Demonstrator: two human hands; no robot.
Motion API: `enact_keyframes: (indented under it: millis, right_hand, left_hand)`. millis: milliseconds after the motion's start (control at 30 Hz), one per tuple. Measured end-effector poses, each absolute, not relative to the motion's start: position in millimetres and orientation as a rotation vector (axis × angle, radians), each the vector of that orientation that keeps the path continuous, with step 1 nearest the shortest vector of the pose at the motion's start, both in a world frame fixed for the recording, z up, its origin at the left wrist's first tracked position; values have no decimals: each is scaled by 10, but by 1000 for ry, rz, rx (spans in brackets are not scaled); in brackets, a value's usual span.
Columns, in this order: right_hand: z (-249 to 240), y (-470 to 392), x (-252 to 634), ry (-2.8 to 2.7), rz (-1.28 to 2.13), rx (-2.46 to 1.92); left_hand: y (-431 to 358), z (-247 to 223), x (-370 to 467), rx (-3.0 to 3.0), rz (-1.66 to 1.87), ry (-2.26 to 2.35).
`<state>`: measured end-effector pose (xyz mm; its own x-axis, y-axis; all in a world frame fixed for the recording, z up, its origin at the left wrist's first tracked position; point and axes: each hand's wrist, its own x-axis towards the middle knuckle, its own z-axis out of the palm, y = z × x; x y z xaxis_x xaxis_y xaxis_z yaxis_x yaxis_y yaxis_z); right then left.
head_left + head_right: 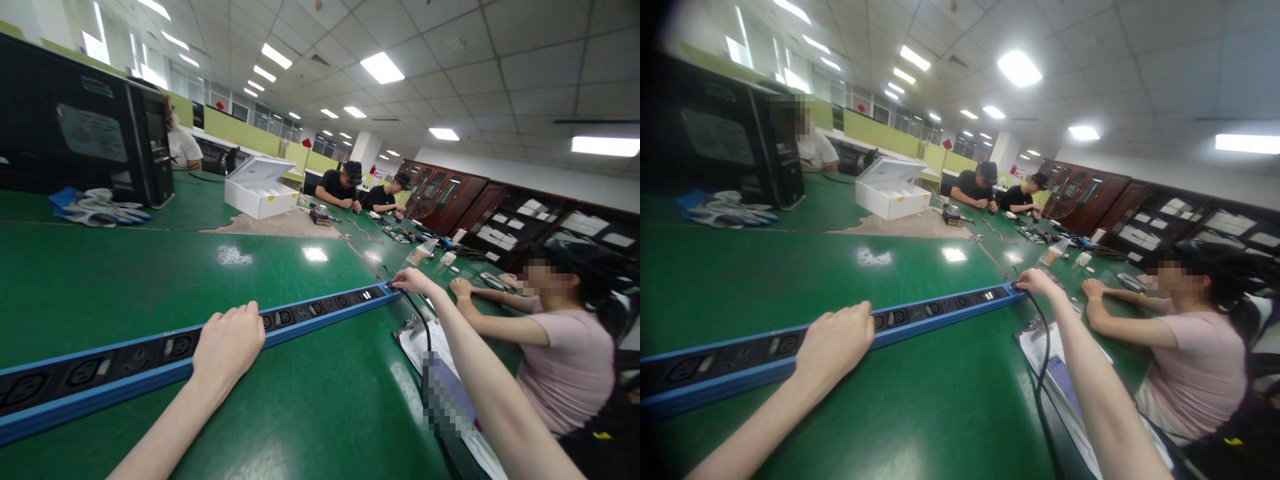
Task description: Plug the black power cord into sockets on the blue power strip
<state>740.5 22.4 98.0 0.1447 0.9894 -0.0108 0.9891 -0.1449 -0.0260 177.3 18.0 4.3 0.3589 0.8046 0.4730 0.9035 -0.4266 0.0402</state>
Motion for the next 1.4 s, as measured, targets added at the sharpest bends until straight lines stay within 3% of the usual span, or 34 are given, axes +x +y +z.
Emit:
enact_keyframes:
  millis: [300, 900, 1400]
  right_hand:
    - [953, 285, 7340, -2139, -202, -2334]
    - [886, 78, 7368, -1901, 125, -2260]
    - [839, 109, 7244, -1885, -112, -2376]
  left_hand:
    - [177, 35, 1768, -2395, -634, -1533]
    - [142, 118, 1772, -2436, -583, -1593]
    - [153, 80, 1765, -2426, -609, -1560]
